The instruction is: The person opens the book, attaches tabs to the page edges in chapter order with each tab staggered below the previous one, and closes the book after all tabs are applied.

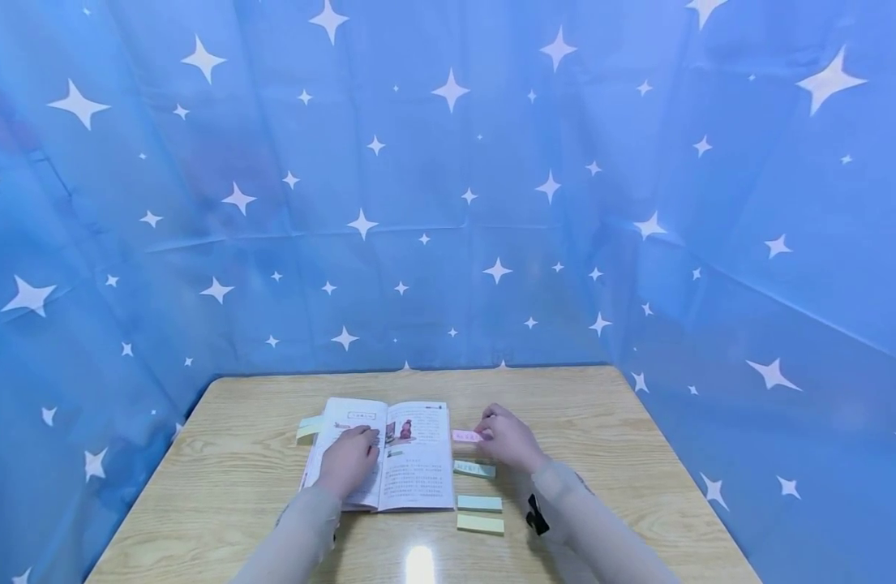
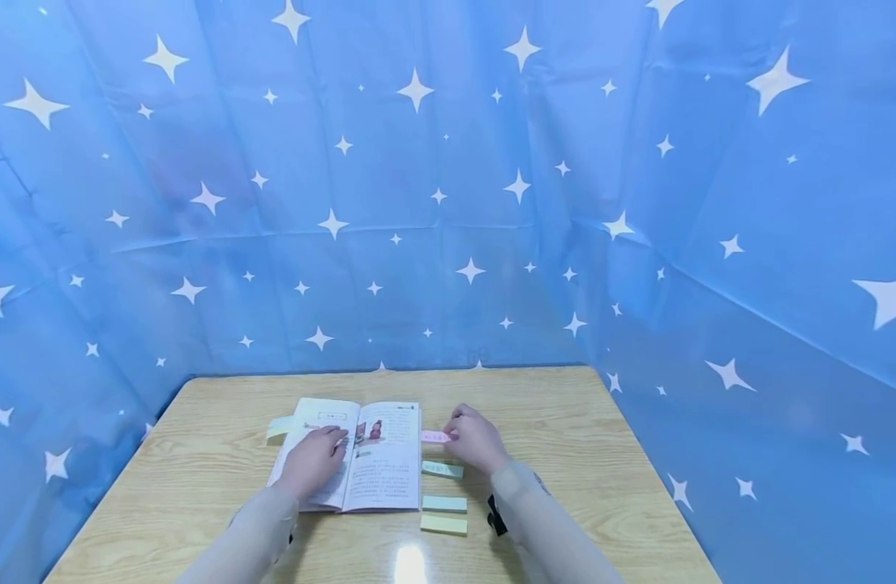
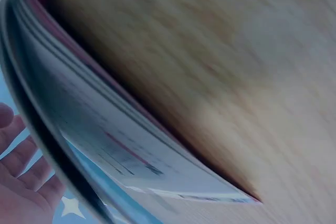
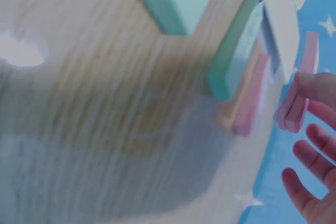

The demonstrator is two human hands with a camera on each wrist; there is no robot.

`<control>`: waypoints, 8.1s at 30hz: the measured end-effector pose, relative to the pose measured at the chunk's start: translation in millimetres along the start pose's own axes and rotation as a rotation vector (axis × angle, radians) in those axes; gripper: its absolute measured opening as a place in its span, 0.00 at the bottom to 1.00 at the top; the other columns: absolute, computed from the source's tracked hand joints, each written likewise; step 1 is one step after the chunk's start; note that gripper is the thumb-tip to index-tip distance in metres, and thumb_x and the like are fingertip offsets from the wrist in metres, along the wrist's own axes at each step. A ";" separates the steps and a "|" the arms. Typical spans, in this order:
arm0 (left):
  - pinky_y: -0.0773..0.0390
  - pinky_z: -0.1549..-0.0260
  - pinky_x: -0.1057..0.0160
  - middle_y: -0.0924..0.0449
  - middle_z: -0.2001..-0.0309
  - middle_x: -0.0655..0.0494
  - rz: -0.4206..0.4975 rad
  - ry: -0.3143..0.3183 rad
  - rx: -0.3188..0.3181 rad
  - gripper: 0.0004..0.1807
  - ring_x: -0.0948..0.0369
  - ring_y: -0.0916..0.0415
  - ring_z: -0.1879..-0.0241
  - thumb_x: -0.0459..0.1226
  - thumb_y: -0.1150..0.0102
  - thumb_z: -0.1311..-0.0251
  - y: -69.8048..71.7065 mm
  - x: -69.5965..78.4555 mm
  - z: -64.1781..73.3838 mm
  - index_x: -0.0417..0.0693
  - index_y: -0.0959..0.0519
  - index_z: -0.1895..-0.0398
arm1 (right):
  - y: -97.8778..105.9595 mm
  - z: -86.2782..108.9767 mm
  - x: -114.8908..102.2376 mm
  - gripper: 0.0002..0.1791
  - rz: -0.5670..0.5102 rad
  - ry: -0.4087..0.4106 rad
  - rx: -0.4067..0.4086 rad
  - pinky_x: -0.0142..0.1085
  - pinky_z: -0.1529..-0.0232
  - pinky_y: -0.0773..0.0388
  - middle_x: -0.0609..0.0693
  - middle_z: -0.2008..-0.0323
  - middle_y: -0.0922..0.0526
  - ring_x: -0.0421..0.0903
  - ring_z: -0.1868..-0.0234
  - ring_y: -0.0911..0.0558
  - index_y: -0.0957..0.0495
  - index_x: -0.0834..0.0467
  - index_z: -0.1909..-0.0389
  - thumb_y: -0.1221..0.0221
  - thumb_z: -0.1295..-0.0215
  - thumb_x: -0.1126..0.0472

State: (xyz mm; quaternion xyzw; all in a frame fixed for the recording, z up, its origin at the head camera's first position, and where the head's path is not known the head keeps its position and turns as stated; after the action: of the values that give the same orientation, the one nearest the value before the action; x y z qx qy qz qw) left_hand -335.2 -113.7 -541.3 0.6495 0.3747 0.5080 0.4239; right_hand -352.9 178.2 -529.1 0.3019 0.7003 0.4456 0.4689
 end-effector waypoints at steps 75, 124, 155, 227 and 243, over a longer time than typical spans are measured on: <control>0.40 0.39 0.33 0.19 0.51 0.57 0.476 -0.184 0.063 0.10 0.50 0.28 0.42 0.42 0.31 0.44 11.0 52.5 -22.2 0.55 0.15 0.58 | 29.2 -24.5 -56.3 0.08 -0.259 0.075 0.073 0.37 0.63 0.25 0.46 0.61 0.23 0.43 0.64 0.25 0.18 0.53 0.75 0.38 0.36 0.59; 0.64 0.47 0.17 0.18 0.54 0.60 0.411 -0.117 0.037 0.10 0.52 0.27 0.46 0.47 0.30 0.47 -16.0 53.5 -22.0 0.61 0.14 0.61 | 35.8 -14.2 -23.3 0.16 -0.407 -0.137 0.109 0.45 0.55 0.24 0.48 0.62 0.22 0.46 0.59 0.23 0.26 0.58 0.85 0.39 0.37 0.64; 0.68 0.53 0.15 0.22 0.47 0.65 0.459 -0.349 -0.184 0.10 0.49 0.36 0.37 0.53 0.26 0.57 -44.8 92.4 37.0 0.65 0.13 0.71 | 39.6 0.0 -9.5 0.17 -0.402 -0.130 0.129 0.42 0.62 0.28 0.48 0.64 0.22 0.44 0.68 0.28 0.28 0.57 0.84 0.40 0.35 0.64; 0.44 0.40 0.30 0.22 0.44 0.44 0.247 -0.049 0.033 0.15 0.42 0.34 0.37 0.42 0.36 0.44 -28.5 45.5 -5.2 0.49 0.16 0.54 | -9.7 -43.8 20.3 0.23 -0.486 -0.306 -0.047 0.32 0.82 0.40 0.42 0.91 0.43 0.40 0.88 0.45 0.33 0.58 0.91 0.38 0.38 0.61; 0.44 0.39 0.31 0.24 0.41 0.47 0.206 -0.074 0.008 0.16 0.42 0.35 0.36 0.41 0.36 0.44 -35.2 47.4 -11.0 0.48 0.16 0.52 | -17.4 -41.7 29.2 0.10 -0.494 -0.374 -0.080 0.34 0.76 0.29 0.52 0.78 0.20 0.43 0.81 0.30 0.16 0.63 0.72 0.37 0.38 0.60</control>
State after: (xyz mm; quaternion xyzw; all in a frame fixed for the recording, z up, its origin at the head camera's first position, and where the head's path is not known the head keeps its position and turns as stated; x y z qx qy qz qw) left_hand -338.3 -55.7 -556.5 0.7047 0.2922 0.5229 0.3803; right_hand -402.6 181.2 -549.4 0.1807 0.6361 0.2819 0.6952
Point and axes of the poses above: each hand's wrist, its own z-axis away from the middle knuckle, its own y-axis out of the back of the hand, x = y × z, the point moved 4 cm from there along -z, towards the middle knuckle
